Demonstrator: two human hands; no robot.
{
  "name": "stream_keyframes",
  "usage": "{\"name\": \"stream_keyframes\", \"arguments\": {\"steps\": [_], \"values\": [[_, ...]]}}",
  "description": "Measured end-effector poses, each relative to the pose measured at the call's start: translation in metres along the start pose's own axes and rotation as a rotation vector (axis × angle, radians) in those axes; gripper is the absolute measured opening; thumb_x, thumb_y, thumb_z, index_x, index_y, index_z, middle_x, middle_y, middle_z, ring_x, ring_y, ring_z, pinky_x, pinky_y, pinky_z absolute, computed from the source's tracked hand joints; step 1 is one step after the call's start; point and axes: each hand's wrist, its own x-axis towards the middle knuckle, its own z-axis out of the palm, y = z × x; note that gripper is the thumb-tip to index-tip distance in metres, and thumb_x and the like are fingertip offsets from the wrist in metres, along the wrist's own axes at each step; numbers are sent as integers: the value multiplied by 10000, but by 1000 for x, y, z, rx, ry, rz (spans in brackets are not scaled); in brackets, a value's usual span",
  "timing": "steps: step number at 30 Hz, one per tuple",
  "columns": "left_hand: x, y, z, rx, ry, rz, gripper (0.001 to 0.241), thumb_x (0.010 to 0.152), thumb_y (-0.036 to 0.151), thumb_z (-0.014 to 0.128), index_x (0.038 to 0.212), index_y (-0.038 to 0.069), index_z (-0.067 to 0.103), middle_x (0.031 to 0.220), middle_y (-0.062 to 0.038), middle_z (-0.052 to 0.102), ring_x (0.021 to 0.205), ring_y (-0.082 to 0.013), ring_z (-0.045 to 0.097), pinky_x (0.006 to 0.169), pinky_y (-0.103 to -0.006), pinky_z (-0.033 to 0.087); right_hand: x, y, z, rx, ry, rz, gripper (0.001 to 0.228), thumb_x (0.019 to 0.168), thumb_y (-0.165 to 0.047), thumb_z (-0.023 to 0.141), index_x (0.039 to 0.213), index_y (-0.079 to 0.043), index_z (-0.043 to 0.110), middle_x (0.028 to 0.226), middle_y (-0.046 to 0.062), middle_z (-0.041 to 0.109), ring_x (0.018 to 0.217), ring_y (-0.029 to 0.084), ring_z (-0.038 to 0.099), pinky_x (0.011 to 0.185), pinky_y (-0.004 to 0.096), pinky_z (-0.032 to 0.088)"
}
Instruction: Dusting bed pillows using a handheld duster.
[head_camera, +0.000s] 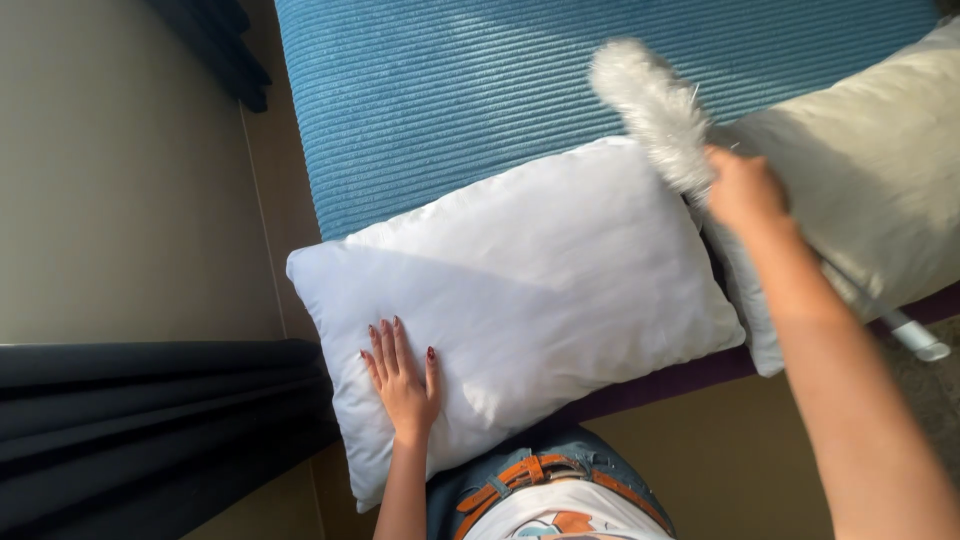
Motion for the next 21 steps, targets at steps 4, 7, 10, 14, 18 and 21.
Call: {"name": "stream_keyframes", "arguments": {"steps": [4,7,10,14,18,21], "values": [[0,-11,-7,-90,0,-18,678,1001,333,574,1566,20,367,1639,-196,339,1563,-365,214,1258,-559,107,-81,-73,48,88,-4,-139,505,917,-43,546,1387,-203,631,991,316,703,916,493,688,805,567,555],[-11,-33,-11,-280,-38,-87,565,1039,238,536,1558,41,427,1651,-158,403,1597,-352,278,1311,-547,145,-173,-132,89,22,-285,-222,666,930,41,437,1532,-240,475,908,263,700,733,373,719,666,468,599],[-35,-72,-10,-222,178,-170,459,1064,222,535,1485,42,496,1637,-223,376,1557,-427,309,1276,-493,260,-248,-162,108,277,-261,-565,776,799,80,492,1530,-179,462,850,213,695,619,275,659,579,390,581],[-101,-183,16,-73,202,-642,562,1029,313,523,1452,-57,501,1527,-291,400,1349,-475,398,1133,-533,317,-279,-198,42,404,-665,-333,704,827,39,531,1465,-254,576,770,180,732,560,210,579,555,383,507],[-191,-282,55,-799,-383,-1161,903,1028,691,292,1408,-55,633,1362,-203,687,1241,-311,619,1061,-412,455,-245,-183,40,653,2,-463,623,881,9,544,1494,-100,570,848,248,704,700,299,676,649,439,538],[-222,-264,51,-882,-525,-1229,874,995,723,341,1515,34,475,1471,-114,576,1310,-231,542,1103,-380,386,-250,-181,77,436,-11,-134,585,888,-2,557,1465,-93,586,724,270,685,621,378,677,601,457,538]]}}
